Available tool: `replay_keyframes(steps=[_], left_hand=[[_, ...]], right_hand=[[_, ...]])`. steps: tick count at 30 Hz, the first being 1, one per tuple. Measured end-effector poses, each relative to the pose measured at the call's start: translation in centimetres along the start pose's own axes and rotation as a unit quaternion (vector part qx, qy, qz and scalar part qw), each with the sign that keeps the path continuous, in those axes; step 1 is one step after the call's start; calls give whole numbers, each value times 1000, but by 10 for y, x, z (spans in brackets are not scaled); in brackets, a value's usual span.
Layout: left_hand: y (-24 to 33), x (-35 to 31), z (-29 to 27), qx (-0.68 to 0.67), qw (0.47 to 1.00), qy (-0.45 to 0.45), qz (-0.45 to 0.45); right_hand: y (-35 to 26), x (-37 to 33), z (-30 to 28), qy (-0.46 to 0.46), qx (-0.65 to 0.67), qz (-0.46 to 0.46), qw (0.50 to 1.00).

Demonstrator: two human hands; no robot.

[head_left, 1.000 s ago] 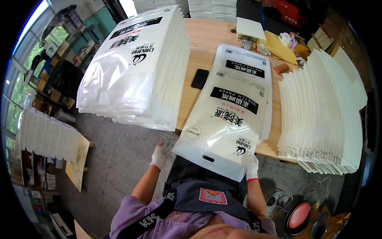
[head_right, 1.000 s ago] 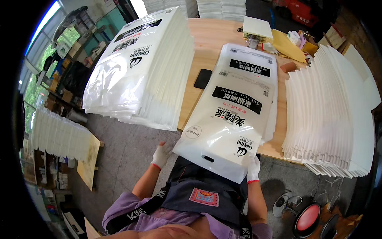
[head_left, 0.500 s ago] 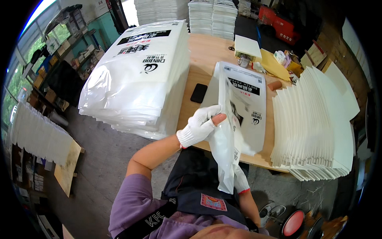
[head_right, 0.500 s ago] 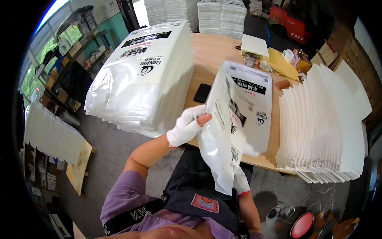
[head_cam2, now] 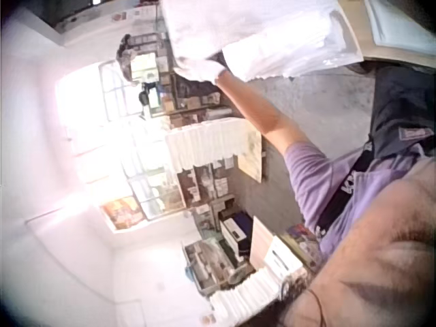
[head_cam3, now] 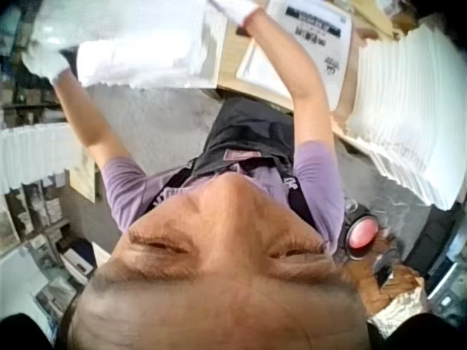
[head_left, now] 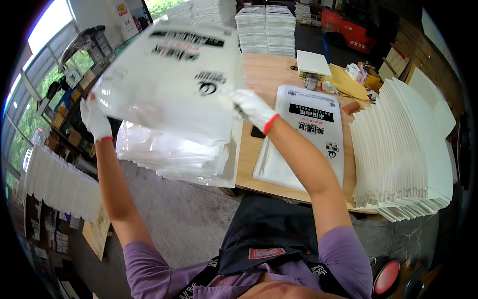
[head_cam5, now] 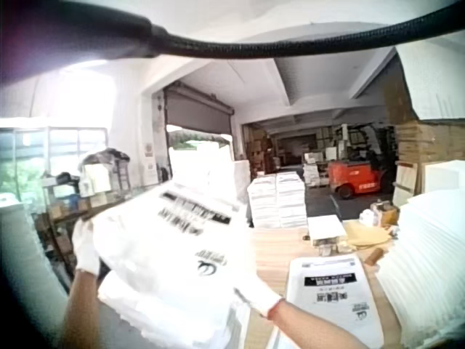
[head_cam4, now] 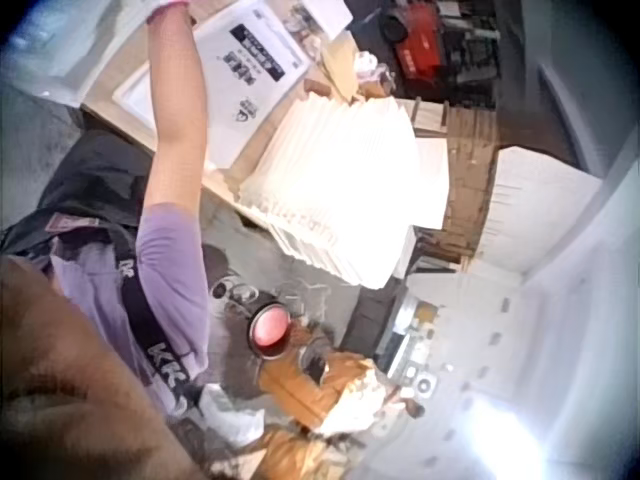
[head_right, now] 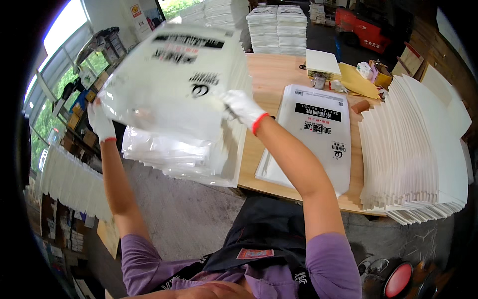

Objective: The person picks up paper sheets from a stack, rolls them, and slides them into printed plastic bags, then moves the filled bags to a separate stack.

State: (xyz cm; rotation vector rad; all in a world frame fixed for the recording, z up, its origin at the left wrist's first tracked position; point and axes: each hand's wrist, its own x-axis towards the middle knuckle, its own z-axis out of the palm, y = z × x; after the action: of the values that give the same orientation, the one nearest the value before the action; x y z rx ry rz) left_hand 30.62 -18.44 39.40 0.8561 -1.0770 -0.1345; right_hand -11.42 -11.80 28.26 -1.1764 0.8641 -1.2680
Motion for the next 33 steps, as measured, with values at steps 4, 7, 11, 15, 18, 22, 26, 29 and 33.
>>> replay_keyframes(steps=[4, 7, 11, 15, 18, 22, 26, 29, 33], left_hand=[[-106, 29, -126, 312, 913, -210, -159], [-153, -60, -109, 107, 979, -75, -159], [-128, -165, -74, -108, 911, 108, -382], [-196, -291, -147, -11, 892, 60, -448], [-217, -426, -159, 67, 839, -80, -533], [-154, -557, -100, 89, 781, -494, -373], [18, -554, 26, -22, 719, -660, -215], [76, -547, 92, -116, 693, -702, -119], [144, -552, 175, -267, 655, -701, -95]], right_hand=[[-24, 7, 45, -65, -89, 72, 991], [-20, 8, 22, -51, -124, 100, 986], [-14, -61, -27, -29, -102, 33, 994], [-8, -167, -61, -6, -281, 30, 959], [-40, -262, -93, 128, -525, 51, 840], [-91, -368, -131, 369, -640, -94, 668], [-157, -450, -172, 466, -811, -48, 350], [-183, -469, -180, 474, -815, 120, 311], [-197, -490, -204, 392, -839, 177, 334]])
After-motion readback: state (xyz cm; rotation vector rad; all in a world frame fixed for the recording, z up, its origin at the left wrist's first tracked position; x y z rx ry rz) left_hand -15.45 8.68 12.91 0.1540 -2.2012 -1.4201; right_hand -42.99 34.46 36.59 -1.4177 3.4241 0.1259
